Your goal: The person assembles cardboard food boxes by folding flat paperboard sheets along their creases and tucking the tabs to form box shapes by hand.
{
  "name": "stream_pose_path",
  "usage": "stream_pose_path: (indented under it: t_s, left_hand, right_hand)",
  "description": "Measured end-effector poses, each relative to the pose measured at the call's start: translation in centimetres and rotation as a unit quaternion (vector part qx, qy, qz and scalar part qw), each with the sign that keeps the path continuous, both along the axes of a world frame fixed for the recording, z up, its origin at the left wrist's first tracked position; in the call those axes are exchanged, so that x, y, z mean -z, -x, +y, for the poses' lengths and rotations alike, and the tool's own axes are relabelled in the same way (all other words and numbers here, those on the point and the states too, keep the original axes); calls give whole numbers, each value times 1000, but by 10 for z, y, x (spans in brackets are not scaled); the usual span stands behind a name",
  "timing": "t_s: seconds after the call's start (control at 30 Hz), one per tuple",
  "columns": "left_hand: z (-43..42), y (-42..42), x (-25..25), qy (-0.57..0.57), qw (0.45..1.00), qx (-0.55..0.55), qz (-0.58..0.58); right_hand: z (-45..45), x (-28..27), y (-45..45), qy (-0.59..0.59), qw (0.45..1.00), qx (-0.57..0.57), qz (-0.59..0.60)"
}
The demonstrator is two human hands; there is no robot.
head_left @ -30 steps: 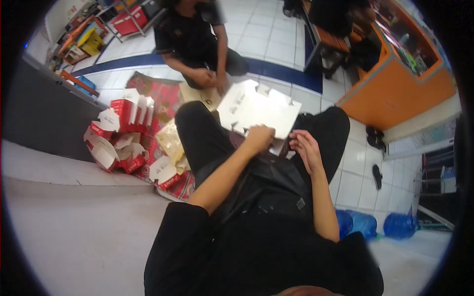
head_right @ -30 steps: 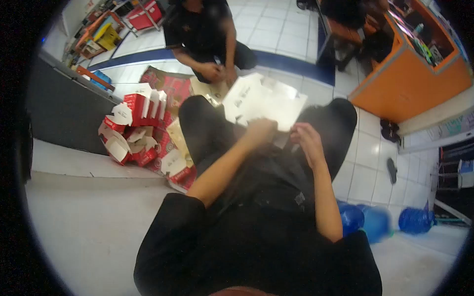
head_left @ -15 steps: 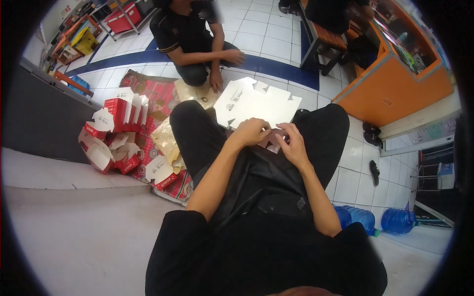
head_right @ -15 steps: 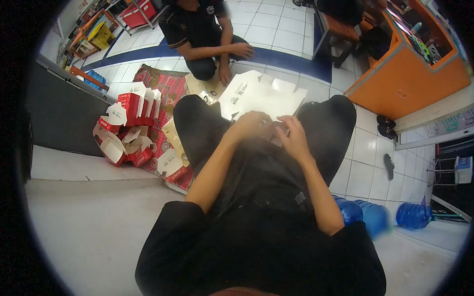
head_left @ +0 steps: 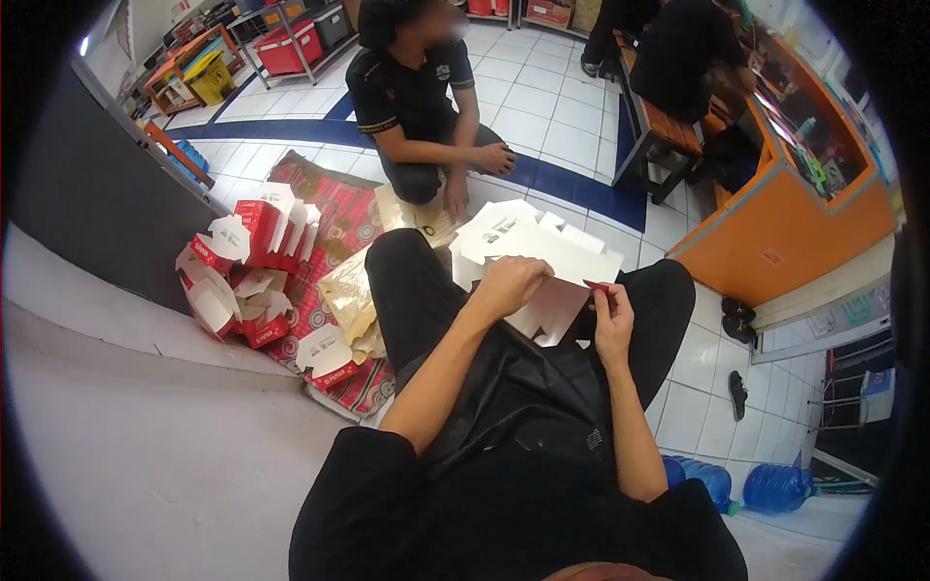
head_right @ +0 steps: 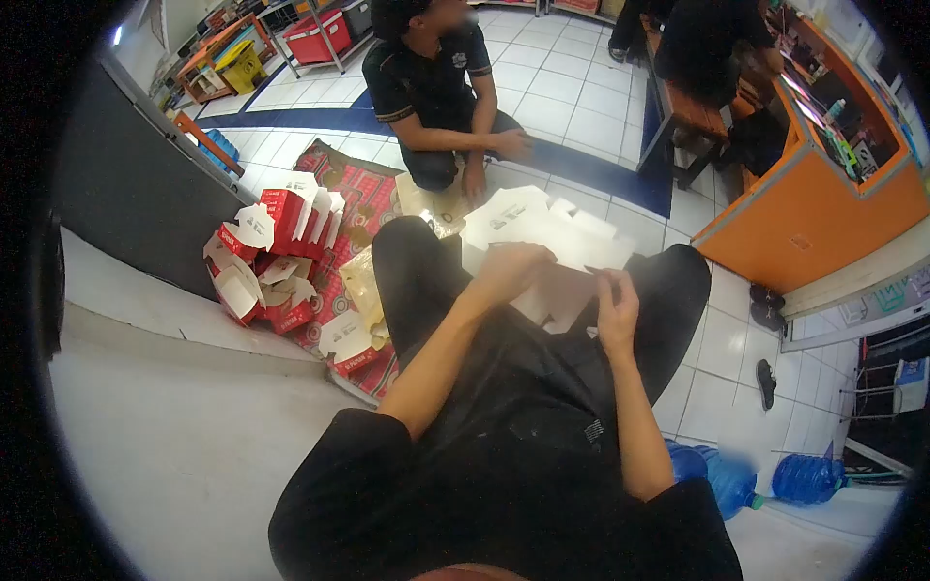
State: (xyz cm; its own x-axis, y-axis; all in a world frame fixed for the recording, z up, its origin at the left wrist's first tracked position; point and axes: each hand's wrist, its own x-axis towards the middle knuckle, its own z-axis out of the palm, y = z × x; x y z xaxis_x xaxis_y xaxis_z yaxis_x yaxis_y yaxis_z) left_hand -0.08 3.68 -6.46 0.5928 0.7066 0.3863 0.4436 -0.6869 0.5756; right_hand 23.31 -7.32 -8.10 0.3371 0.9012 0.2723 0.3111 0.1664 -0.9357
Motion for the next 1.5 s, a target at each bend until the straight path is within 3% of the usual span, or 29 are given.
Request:
stream_pose_path:
  t_s: [0.1,0.17,0.23,0.3,0.43,0.5,0.6,0.63,0.7,0.73,0.77,0.83,0.97,1.03,1.13,1.2,1.27,1.37,1.5]
  left_hand:
    - [-1,1,-20,-68,996,-18,-47]
    - [2,1,-11,-145,986,-24,-74]
    - [-3,0,-21,-154,987,-16,-39]
    - [-5,-8,-31,-205,976,8,-76]
    - [-21,-16,-55,-263,962,7,-70]
    - [-24,-13,-51,-260,964,14,-60]
    - [-21,-12,-30,-90,991,96,-26]
    - [-24,-14,-29,-92,991,95,-27]
    - [-34,-22,-26,26,994,79,-63]
    - [-38,-25,-25,110,988,65,-84]
    - [-38,-26,-24,110,988,65,-85]
    - [-39,-30,-22,272,956,73,-81]
    - [-31,-33,-4,258,959,89,-81]
    - [-24,-33,13,195,964,159,-89]
    - [-25,-28,10,218,956,144,-135]
    - [-24,-26,9,308,932,144,-129]
    - [-22,-26,13,314,930,136,-134]
    - [-23,-26,10,343,923,117,-127]
    - [-19,-29,23,289,941,122,-126]
  right_hand:
    - [-9,-19,-2,-37,998,-34,-36]
    - [-18,-47,2,-93,972,-79,-203]
    - [-22,-43,-5,-73,965,-80,-241]
    - [-26,-39,-9,-34,969,-107,-220]
    - [-31,-48,-6,-60,968,-63,-236]
    - [-34,-53,-7,-78,949,-48,-303]
    - [-39,-51,-12,-65,953,-50,-293]
    - [-41,-52,-14,-63,950,-43,-303]
    - [-45,-53,-15,-57,960,-40,-271]
    - [-46,-54,-15,-50,969,-39,-238]
    - [-47,-55,-15,-49,969,-39,-239]
    - [-49,-59,-14,-46,950,-71,-301]
    - [-50,-67,-5,-57,929,-117,-346]
    - [-44,-58,-5,-37,925,-97,-365]
    - [-39,-62,2,-32,945,-33,-324]
    - [-35,-59,7,-32,950,-32,-309]
    - [-35,-51,9,-56,956,58,-283]
    - [-35,-52,17,-72,952,79,-286]
    - [-37,-57,20,-57,951,39,-301]
